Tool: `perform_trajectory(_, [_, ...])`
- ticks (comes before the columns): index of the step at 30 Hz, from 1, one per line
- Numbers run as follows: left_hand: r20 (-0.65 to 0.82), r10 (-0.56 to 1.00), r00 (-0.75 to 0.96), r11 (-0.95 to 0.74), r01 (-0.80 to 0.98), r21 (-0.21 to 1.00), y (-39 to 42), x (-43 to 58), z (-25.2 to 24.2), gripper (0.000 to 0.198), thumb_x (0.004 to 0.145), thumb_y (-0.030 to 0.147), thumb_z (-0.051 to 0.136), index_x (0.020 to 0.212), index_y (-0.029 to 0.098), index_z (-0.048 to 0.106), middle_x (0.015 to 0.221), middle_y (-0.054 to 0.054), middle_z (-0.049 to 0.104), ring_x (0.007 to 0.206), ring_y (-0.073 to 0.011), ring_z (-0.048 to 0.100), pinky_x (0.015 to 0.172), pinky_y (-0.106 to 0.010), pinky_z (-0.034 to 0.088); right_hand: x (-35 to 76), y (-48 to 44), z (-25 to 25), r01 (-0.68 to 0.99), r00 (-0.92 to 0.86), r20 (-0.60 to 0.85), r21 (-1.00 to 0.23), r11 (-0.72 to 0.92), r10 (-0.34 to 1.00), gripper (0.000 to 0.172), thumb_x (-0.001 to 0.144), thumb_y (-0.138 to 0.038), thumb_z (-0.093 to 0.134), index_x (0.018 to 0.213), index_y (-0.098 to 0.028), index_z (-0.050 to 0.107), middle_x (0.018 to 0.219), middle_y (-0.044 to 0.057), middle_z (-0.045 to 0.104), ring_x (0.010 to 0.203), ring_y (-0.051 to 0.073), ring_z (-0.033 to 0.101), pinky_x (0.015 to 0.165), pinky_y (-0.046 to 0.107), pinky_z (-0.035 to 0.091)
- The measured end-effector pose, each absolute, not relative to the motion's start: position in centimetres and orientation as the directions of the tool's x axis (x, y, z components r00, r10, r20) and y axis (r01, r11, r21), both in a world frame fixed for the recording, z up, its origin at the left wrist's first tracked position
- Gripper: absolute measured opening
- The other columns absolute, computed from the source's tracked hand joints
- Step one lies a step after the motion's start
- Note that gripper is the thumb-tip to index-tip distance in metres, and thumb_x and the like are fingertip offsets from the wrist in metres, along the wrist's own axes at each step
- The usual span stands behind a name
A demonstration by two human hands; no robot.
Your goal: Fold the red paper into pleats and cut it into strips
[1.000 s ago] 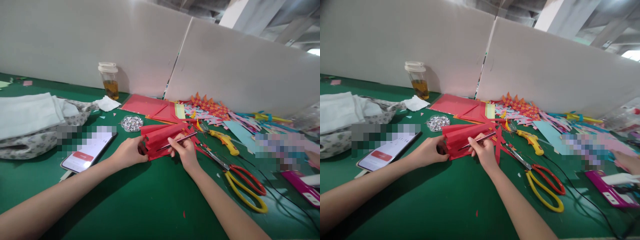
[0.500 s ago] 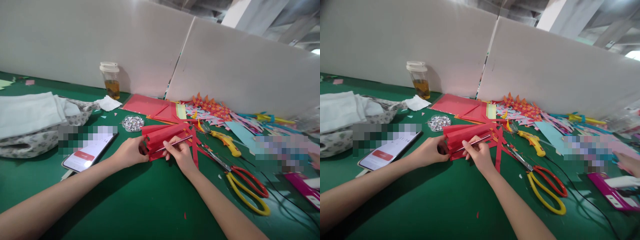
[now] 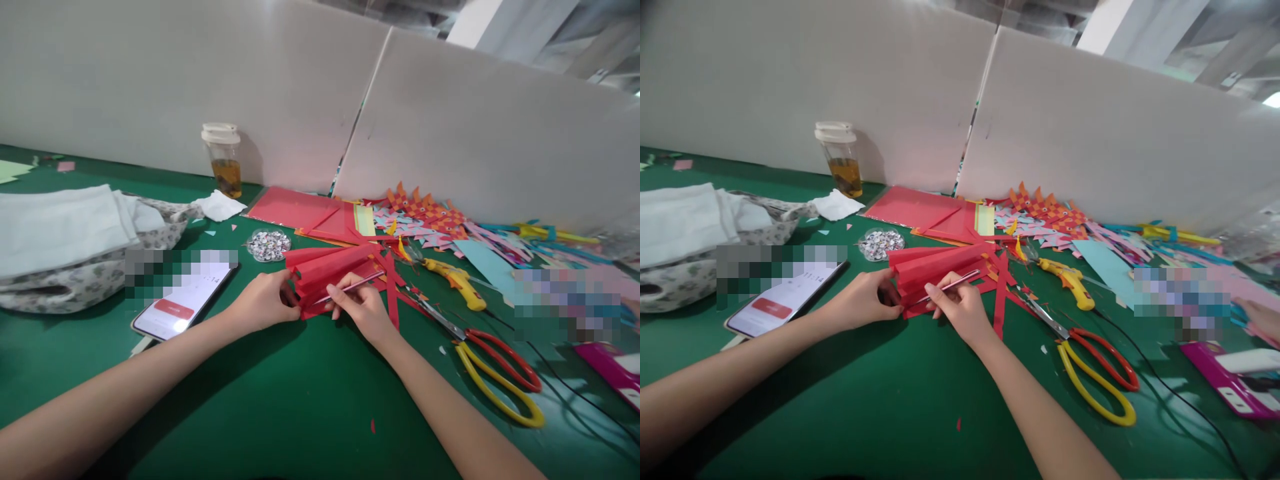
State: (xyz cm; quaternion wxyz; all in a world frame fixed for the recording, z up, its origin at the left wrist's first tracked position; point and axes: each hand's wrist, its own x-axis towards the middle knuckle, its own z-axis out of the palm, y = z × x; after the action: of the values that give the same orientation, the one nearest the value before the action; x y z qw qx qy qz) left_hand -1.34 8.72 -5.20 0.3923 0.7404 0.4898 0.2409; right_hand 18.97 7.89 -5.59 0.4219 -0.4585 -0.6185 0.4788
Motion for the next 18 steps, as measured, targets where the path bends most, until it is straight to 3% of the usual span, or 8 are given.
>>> perform_trajectory(3, [-0.03,0.908,0.417,-0.217,0.533,0.818,8.69,-1.34,-5.17,0.032,0.06,0.022,0.058,0.092,0.019,0.054,0.071,0.002,0.069,0.064,-0.0146,0.063,0.056,-0.024,0.044,19.26,7.99,-5.55,0.158,-0.162,0.12,-0.977,0.146,0.979,0.026,0.077,-0.04,0.061,0.067,-0.02,0.047,0.055,-0.002,0.062,0.046,0.011,0.057,0.051,0.024,0.044])
perform_trajectory(8, [-0.016,0.915,0.402,-0.222,0.539,0.813,8.64,-1.32,-5.05,0.032,0.06,0.023,0.059,0.091,0.019,0.054,0.071,0.001,0.068,0.063,-0.0149,0.063,0.055,-0.024,0.043,18.99,7.69,-5.59,0.151,-0.23,0.116,-0.976,0.154,0.966,0.024,0.077,-0.041,0.062,0.07,-0.021,0.049,0.058,-0.001,0.064,0.048,0.013,0.059,0.052,0.025,0.046])
perform_trajectory(14, [-0.021,0.911,0.411,-0.221,0.531,0.818,8.65,-1.37,-5.01,0.034,0.06,0.022,0.058,0.094,0.02,0.055,0.071,0.002,0.068,0.063,-0.015,0.063,0.055,-0.024,0.043,19.2,7.57,-5.51,0.193,-0.154,0.154,-0.964,0.182,0.976,0.025,0.077,-0.04,0.062,0.067,-0.021,0.048,0.056,-0.002,0.063,0.048,0.013,0.059,0.052,0.025,0.046])
perform_trajectory(18, [-0.007,0.914,0.405,-0.23,0.534,0.814,8.71,-1.37,-5.18,0.032,0.06,0.022,0.059,0.092,0.02,0.055,0.069,0.002,0.068,0.062,-0.0144,0.063,0.054,-0.023,0.044,19.02,7.61,-5.53,0.159,-0.203,0.147,-0.971,0.18,0.968,0.023,0.077,-0.039,0.062,0.069,-0.021,0.05,0.057,-0.002,0.063,0.05,0.014,0.06,0.053,0.026,0.046])
